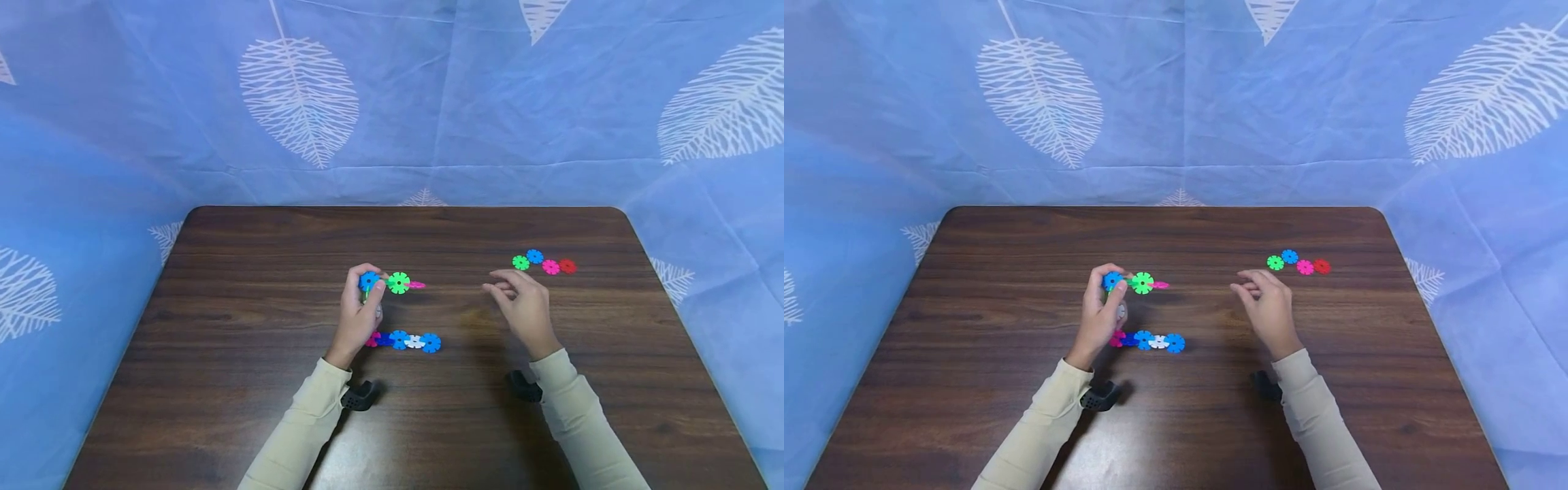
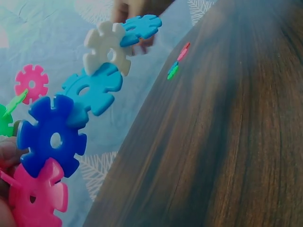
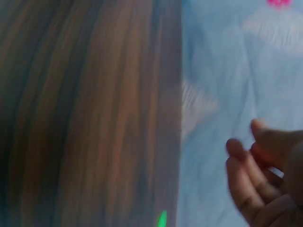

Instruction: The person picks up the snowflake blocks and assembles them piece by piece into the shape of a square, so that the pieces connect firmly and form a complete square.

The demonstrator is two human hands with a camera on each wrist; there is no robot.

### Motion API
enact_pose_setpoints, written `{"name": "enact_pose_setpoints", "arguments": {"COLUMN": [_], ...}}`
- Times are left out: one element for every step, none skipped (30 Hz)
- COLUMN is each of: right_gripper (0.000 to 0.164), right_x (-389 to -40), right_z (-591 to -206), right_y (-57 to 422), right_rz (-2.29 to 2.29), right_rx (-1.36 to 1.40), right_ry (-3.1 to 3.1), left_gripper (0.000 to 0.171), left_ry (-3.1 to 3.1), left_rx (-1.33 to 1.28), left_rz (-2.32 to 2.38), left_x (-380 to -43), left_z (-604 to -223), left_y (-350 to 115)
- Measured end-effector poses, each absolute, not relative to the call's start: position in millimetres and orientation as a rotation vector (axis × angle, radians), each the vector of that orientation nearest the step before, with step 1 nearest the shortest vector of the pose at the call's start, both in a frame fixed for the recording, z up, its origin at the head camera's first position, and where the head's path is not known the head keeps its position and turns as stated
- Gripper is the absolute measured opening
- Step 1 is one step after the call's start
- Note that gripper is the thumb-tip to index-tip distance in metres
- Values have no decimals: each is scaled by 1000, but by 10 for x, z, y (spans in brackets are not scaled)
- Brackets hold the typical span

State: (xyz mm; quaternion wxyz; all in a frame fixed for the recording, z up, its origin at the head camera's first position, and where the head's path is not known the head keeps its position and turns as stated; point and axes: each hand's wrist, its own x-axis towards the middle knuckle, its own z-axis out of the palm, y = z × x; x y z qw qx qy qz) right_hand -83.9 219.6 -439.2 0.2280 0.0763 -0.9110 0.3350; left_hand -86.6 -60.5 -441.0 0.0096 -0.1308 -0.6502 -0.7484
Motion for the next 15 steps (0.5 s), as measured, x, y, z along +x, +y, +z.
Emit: {"name": "enact_pose_setpoints", "arguments": {"right_gripper": [23, 22, 22, 22, 23, 24, 25, 27, 28, 30, 31, 32, 34, 35, 35], "right_x": [-858, -874, -891, -907, -924, -941, -963, -987, -1011, -1038, -1067, -1095, -1124, -1153, -1182], "right_z": [-4419, -4448, -4474, -4501, -4524, -4546, -4563, -4575, -4586, -4598, -4609, -4620, -4629, -4638, -4650], "right_y": [2284, 2371, 2457, 2542, 2622, 2698, 2765, 2829, 2889, 2943, 2991, 3034, 3071, 3102, 3131], "right_rz": [898, 883, 874, 859, 849, 843, 835, 834, 825, 809, 799, 787, 779, 770, 762], "right_rx": [141, 71, -2, -73, -148, -219, -290, -358, -421, -471, -514, -539, -555, -558, -550], "right_ry": [-2543, -2577, -2604, -2628, -2648, -2665, -2676, -2690, -2698, -2711, -2724, -2735, -2748, -2766, -2775], "left_gripper": [26, 26, 26, 26, 25, 25, 25, 24, 24, 23, 23, 22, 22, 21, 21], "left_ry": [-2032, -2033, -2035, -2040, -2042, -2043, -2045, -2044, -2044, -2043, -2038, -2034, -2030, -2028, -2026], "left_rx": [-406, -407, -407, -409, -410, -411, -408, -403, -398, -393, -386, -380, -376, -373, -372], "left_rz": [-2334, -2335, -2336, -2334, -2335, -2338, -2337, -2337, -2336, -2335, -2339, -2339, -2336, -2332, -2329], "left_x": [-866, -866, -865, -865, -866, -866, -867, -869, -870, -873, -875, -877, -879, -880, -881], "left_z": [-4410, -4409, -4407, -4404, -4401, -4399, -4395, -4394, -4391, -4391, -4391, -4390, -4390, -4389, -4386], "left_y": [-610, -614, -616, -617, -617, -616, -618, -621, -623, -625, -627, -629, -630, -631, -632]}}
